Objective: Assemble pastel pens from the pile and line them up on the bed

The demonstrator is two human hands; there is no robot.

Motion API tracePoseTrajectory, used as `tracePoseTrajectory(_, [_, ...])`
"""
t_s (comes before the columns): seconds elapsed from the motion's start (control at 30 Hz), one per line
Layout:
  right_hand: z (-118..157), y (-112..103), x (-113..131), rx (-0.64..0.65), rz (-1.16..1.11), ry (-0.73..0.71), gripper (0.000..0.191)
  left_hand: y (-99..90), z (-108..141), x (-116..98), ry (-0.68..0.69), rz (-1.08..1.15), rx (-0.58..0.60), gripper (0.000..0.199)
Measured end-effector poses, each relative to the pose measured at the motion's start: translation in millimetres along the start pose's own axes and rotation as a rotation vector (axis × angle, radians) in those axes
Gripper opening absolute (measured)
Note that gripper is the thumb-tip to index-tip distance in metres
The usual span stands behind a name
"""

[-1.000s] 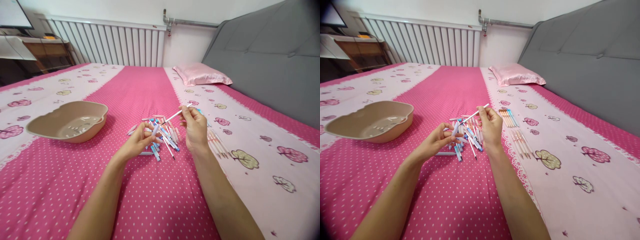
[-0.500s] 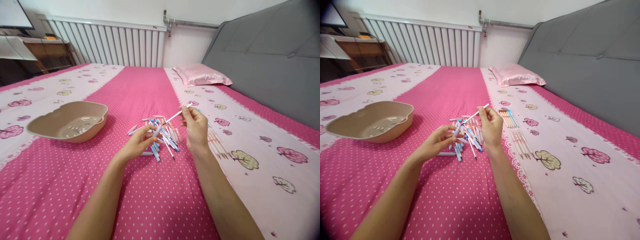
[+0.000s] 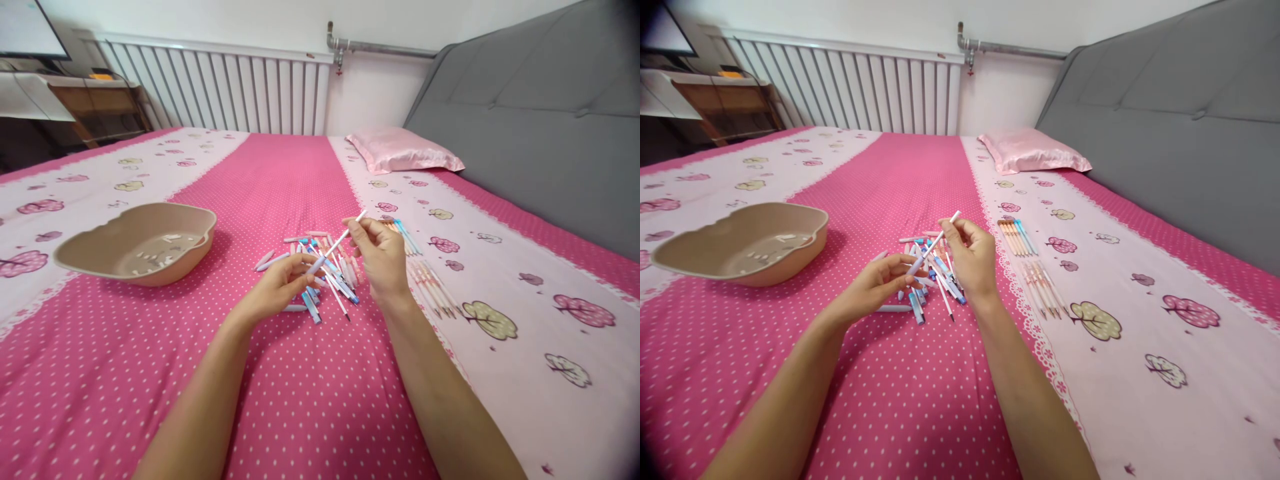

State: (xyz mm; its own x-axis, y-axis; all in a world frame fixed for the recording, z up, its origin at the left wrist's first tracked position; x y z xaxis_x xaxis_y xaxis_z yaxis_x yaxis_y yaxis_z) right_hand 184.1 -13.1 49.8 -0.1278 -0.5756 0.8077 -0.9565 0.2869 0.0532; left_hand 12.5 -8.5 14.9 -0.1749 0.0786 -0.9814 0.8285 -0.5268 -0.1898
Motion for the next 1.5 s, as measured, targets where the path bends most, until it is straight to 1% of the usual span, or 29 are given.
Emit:
tracePoseTrajectory(0.13, [0.3,0.4,-0.6,0.033,-0.001,-0.012,0.019,0.6,0.1,-0.5,0.004,-0.005,0.023,0.021])
tracePoseTrajectory(0.23, [0.8,1.6,-3.6,0.068,-0.020,-0.011,0.020,0.2,0.1,-0.7,0.009,0.003,0.013,0.021])
tracePoseTrajectory(0.3, [1.7,3.7,-6.7,0.108,-0.026,0.008,0.021,-0.1,-0.4,0.0,0.009,0.014,0.002,0.023])
tracePoseTrajectory(0.4, [5.1,9.1,-10.3,0.188,-0.034,0.049,0.022,0.3,-1.3,1.7,0.014,0.063,0.016,0.026])
tracePoseTrajectory(0.47, [8.1,12.7,-10.2,0.229,-0.026,0.048,0.028,0.6,-1.6,2.4,0.023,0.112,0.026,0.027])
tracePoseTrajectory(0.57, [12.0,15.4,-6.3,0.269,0.062,-0.017,0.044,0.9,-0.9,2.5,0.022,0.145,0.023,0.028])
tracePoseTrajectory(0.6, [12.8,15.6,-4.7,0.278,0.103,-0.047,0.044,1.1,-0.5,2.3,0.021,0.148,0.024,0.029])
tracePoseTrajectory(0.7, [13.9,15.9,-1.7,0.319,0.194,-0.120,0.028,1.8,1.0,1.2,0.030,0.168,0.024,0.029])
tracePoseTrajectory(0.73, [13.9,16.1,-1.7,0.340,0.204,-0.129,0.027,2.0,1.4,1.0,0.032,0.177,0.021,0.029])
tracePoseTrajectory(0.93, [12.7,17.6,-7.0,0.455,0.149,-0.077,0.035,3.3,1.0,0.3,0.036,0.204,0.009,0.029])
tracePoseTrajectory(1.07, [12.5,18.1,-7.0,0.500,0.098,-0.080,0.035,3.9,0.0,0.1,0.032,0.209,-0.009,0.030])
tracePoseTrajectory(1.13, [12.0,17.6,-6.8,0.496,0.063,-0.069,0.038,3.7,0.3,-1.0,0.038,0.217,-0.027,0.029])
tracePoseTrajectory(1.2, [10.2,15.2,-7.9,0.443,0.033,-0.053,0.042,3.0,1.2,-3.1,0.049,0.226,-0.053,0.027])
tracePoseTrajectory(1.27, [6.9,10.2,-11.1,0.339,0.033,-0.038,0.043,1.2,1.9,-5.1,0.050,0.236,-0.102,0.026])
tracePoseTrajectory(1.33, [3.6,3.9,-16.8,0.249,0.105,-0.022,0.035,-1.4,2.1,-6.3,0.039,0.249,-0.173,0.027])
tracePoseTrajectory(1.37, [2.4,1.3,-20.3,0.235,0.168,-0.011,0.029,-3.0,1.9,-6.5,0.032,0.257,-0.219,0.027])
tracePoseTrajectory(1.4, [1.9,-0.7,-23.9,0.250,0.243,0.004,0.024,-4.6,1.6,-6.3,0.025,0.262,-0.267,0.028])
tracePoseTrajectory(1.43, [2.1,-1.7,-27.5,0.290,0.327,0.027,0.021,-6.3,1.3,-5.9,0.018,0.262,-0.321,0.028])
tracePoseTrajectory(1.5, [5.0,-1.2,-33.2,0.422,0.503,0.084,0.021,-9.4,0.7,-4.5,0.003,0.256,-0.427,0.027])
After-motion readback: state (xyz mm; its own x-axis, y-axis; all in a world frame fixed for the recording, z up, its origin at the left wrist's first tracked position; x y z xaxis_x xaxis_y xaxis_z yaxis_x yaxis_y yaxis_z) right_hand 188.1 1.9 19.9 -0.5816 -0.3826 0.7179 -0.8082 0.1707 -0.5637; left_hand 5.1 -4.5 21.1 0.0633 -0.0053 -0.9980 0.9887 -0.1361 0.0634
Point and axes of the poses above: each hand's wrist, its own z-axis away from the middle knuckle, its own y-axis out of the palm, x = y × z, the point moved 2 cm from there along -z, towards the middle knuckle, and after that the axes turned 9 degrees about -y, right-handed, at the moved point
